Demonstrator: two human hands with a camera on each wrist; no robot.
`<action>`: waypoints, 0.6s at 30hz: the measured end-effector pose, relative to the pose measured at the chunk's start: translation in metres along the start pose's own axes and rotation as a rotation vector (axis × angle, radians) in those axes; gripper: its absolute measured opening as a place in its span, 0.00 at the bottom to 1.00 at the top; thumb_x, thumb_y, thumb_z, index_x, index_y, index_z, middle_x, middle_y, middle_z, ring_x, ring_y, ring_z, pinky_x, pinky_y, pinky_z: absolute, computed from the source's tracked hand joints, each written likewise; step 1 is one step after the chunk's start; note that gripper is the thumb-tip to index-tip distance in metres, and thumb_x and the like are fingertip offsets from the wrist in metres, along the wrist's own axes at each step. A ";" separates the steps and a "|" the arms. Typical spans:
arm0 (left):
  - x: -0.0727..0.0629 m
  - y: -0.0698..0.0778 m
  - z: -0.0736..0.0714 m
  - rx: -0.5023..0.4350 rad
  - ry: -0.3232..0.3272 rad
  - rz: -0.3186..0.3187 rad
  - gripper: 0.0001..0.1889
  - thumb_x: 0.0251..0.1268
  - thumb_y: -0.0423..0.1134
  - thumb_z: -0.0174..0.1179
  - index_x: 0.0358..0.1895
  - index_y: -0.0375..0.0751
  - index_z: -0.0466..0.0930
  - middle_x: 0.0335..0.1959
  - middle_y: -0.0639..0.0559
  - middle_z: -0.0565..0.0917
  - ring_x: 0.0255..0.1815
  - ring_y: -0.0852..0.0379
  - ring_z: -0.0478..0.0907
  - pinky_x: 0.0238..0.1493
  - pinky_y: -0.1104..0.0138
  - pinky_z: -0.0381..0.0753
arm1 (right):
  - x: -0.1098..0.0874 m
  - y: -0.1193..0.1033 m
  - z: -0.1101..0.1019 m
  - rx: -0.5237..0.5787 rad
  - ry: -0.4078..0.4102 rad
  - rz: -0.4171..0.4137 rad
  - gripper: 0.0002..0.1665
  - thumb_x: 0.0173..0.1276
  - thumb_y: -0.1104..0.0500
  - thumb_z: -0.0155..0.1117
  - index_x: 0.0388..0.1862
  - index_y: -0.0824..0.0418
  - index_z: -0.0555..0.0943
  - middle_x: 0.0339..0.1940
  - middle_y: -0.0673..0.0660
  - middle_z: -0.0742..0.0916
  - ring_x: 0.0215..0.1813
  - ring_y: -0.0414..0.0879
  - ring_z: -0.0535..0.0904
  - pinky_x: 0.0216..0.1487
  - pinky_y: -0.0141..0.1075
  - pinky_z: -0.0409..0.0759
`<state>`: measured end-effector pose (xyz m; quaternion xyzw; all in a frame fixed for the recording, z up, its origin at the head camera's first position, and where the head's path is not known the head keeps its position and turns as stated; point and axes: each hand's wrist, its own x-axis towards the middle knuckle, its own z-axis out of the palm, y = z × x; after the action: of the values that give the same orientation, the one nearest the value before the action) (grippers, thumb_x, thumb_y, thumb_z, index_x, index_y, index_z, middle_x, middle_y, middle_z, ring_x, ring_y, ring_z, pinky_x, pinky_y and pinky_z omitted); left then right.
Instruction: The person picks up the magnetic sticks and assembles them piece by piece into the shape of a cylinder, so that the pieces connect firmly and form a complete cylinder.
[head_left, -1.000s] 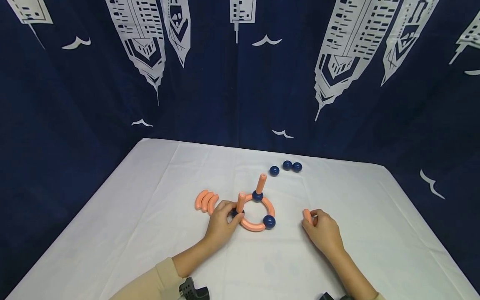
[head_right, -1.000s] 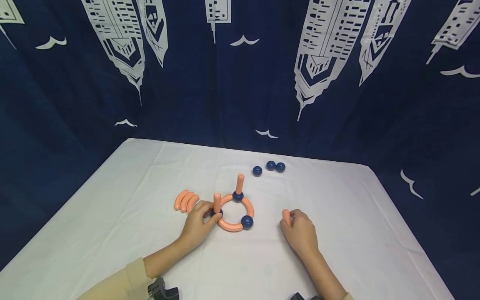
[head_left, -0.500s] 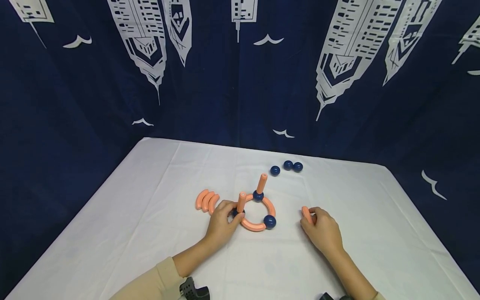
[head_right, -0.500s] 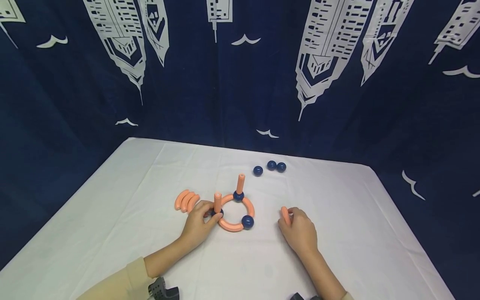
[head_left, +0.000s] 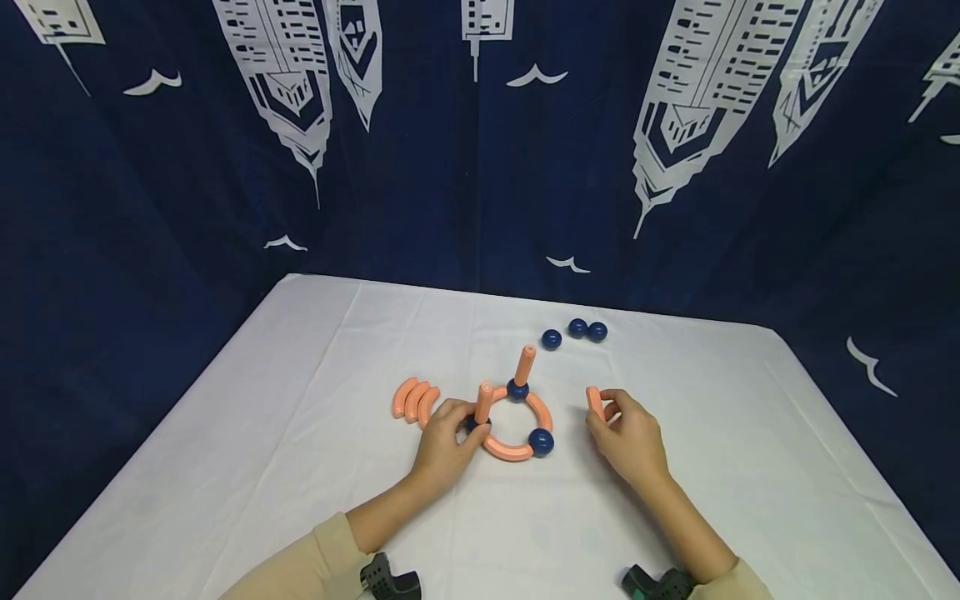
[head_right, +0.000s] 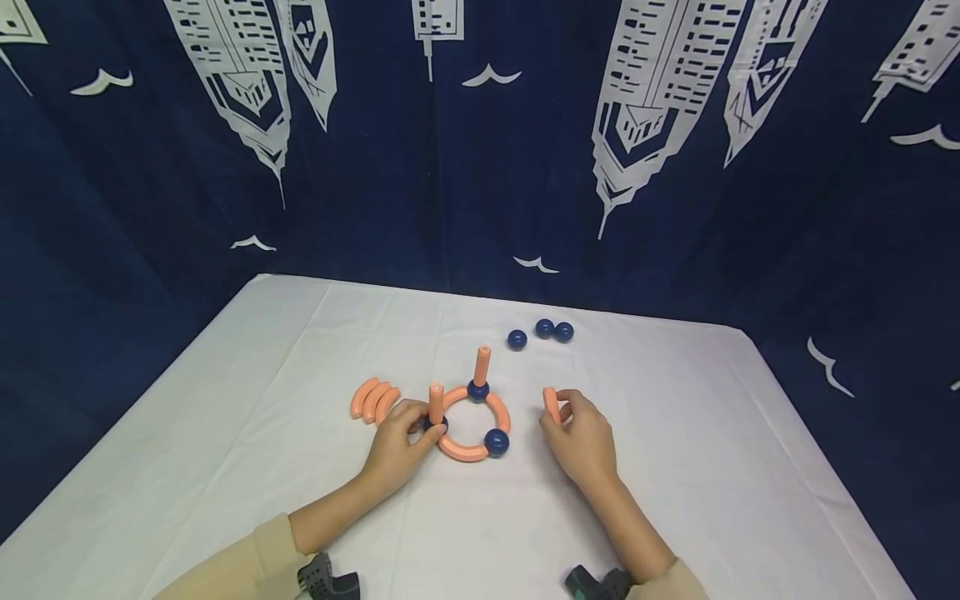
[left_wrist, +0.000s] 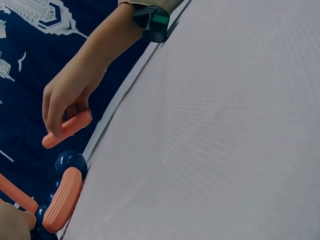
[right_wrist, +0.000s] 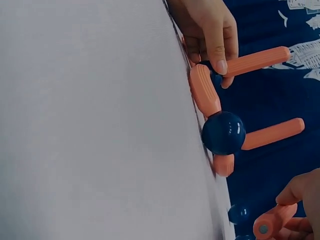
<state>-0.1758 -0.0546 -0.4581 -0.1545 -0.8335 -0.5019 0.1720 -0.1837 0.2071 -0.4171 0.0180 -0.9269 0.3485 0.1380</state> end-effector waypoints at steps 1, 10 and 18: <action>0.000 0.000 0.000 0.000 -0.001 0.000 0.12 0.62 0.33 0.66 0.47 0.34 0.82 0.42 0.49 0.78 0.44 0.53 0.78 0.46 0.64 0.79 | 0.001 -0.002 0.001 0.009 -0.001 -0.001 0.19 0.63 0.58 0.63 0.51 0.66 0.78 0.30 0.55 0.81 0.21 0.41 0.77 0.22 0.33 0.71; 0.001 0.001 0.000 -0.002 -0.009 -0.014 0.11 0.62 0.33 0.66 0.47 0.34 0.82 0.42 0.49 0.78 0.43 0.52 0.78 0.45 0.64 0.79 | 0.007 -0.016 0.006 0.053 -0.006 -0.017 0.19 0.64 0.58 0.64 0.52 0.64 0.78 0.32 0.55 0.81 0.21 0.41 0.77 0.21 0.32 0.72; 0.000 0.000 -0.001 0.008 -0.006 -0.006 0.12 0.62 0.33 0.66 0.47 0.33 0.82 0.42 0.49 0.78 0.43 0.52 0.78 0.45 0.64 0.79 | 0.011 -0.028 0.008 0.099 0.018 -0.052 0.20 0.63 0.59 0.66 0.52 0.65 0.77 0.33 0.56 0.82 0.25 0.43 0.78 0.23 0.32 0.76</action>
<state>-0.1761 -0.0552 -0.4579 -0.1529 -0.8365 -0.4985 0.1685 -0.1925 0.1813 -0.4020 0.0458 -0.9065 0.3903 0.1544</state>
